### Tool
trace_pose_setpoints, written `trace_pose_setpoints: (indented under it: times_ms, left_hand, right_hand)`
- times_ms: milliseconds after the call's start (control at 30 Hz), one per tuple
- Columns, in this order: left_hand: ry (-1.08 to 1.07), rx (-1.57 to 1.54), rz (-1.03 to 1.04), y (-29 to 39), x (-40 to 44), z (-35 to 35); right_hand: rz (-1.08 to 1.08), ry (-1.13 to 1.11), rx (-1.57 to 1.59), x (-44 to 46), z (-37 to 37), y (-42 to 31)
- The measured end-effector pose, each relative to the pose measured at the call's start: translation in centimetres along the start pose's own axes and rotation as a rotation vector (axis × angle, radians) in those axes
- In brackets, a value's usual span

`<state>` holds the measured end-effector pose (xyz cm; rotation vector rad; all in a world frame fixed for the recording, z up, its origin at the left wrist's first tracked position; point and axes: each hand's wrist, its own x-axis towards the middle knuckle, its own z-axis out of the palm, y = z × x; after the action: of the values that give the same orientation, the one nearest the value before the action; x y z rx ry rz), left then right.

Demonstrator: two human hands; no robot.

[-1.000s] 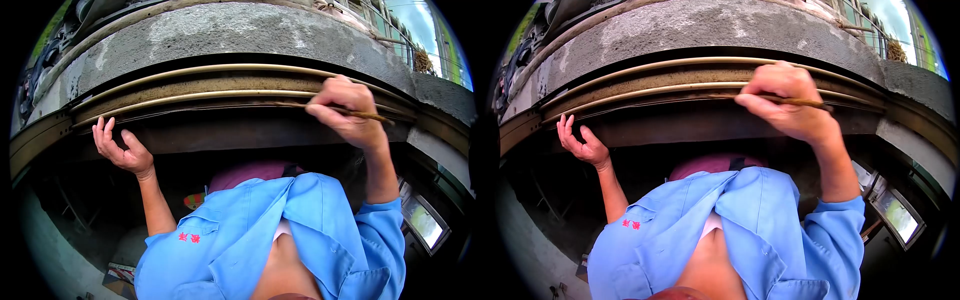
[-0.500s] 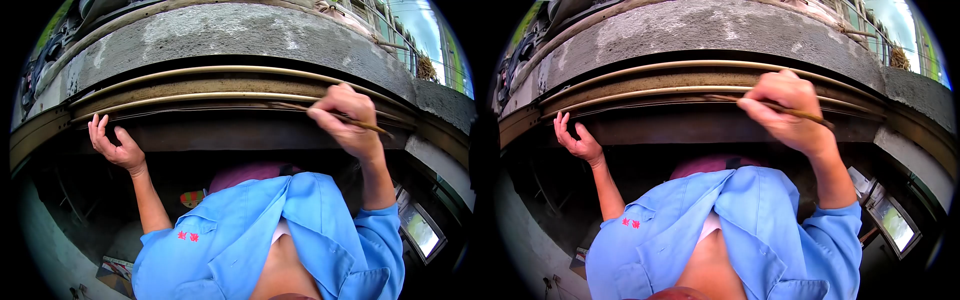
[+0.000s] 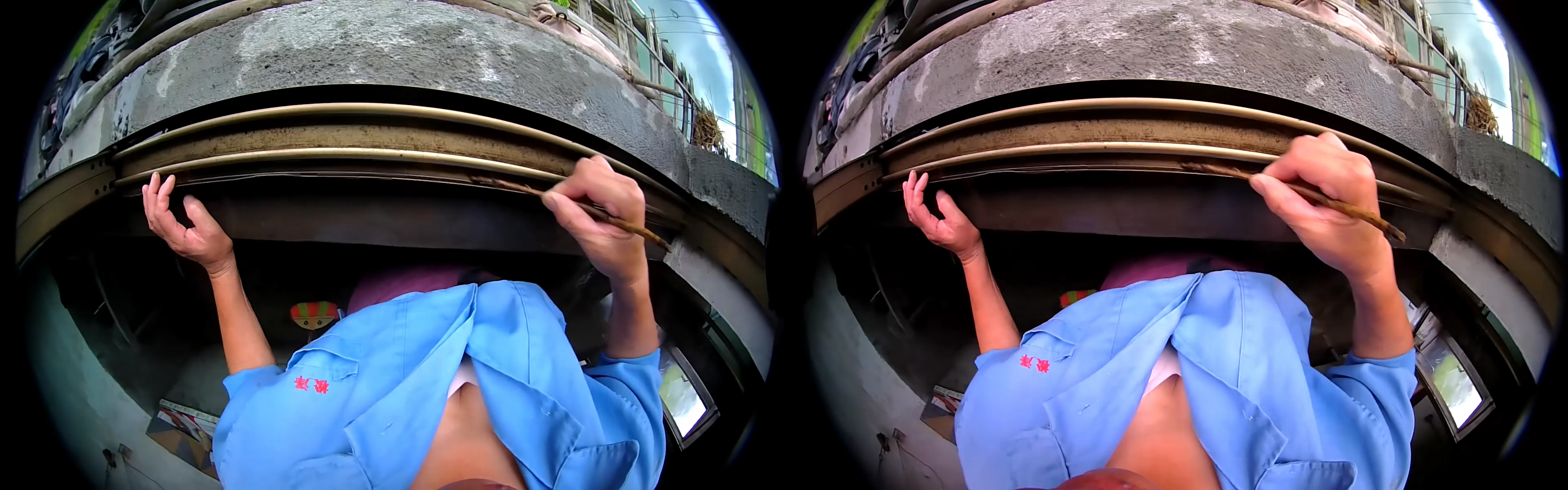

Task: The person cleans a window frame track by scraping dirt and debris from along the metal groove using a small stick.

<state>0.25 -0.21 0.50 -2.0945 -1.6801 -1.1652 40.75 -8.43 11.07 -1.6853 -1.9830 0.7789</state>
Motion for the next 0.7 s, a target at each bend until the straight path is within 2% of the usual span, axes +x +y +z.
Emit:
trace_pose_setpoints:
  times_ms: [133, 267, 333, 567, 700]
  left_hand:
    - [-0.001, 0.0, -0.012, -0.1, 0.0, 0.1]
    - [-0.002, 0.01, -0.007, 0.0, 0.1, -0.1]
    - [0.009, -0.001, -0.021, 0.2, 0.1, 0.1]
    - [0.018, -0.018, 0.02, -0.1, 0.2, -0.3]
    - [0.069, -0.169, -0.082, -0.2, -0.2, 0.0]
  right_hand:
    - [-0.105, 0.113, 0.17, 1.4, 2.6, 0.0]
    - [0.026, 0.028, 0.041, 0.1, -0.4, 0.8]
    - [-0.032, 0.092, 0.087, 0.8, 0.9, 0.5]
    - [-0.461, 0.075, 0.153, 10.4, 9.5, -6.1]
    - [-0.517, 0.05, 0.177, 16.6, 14.2, -10.9]
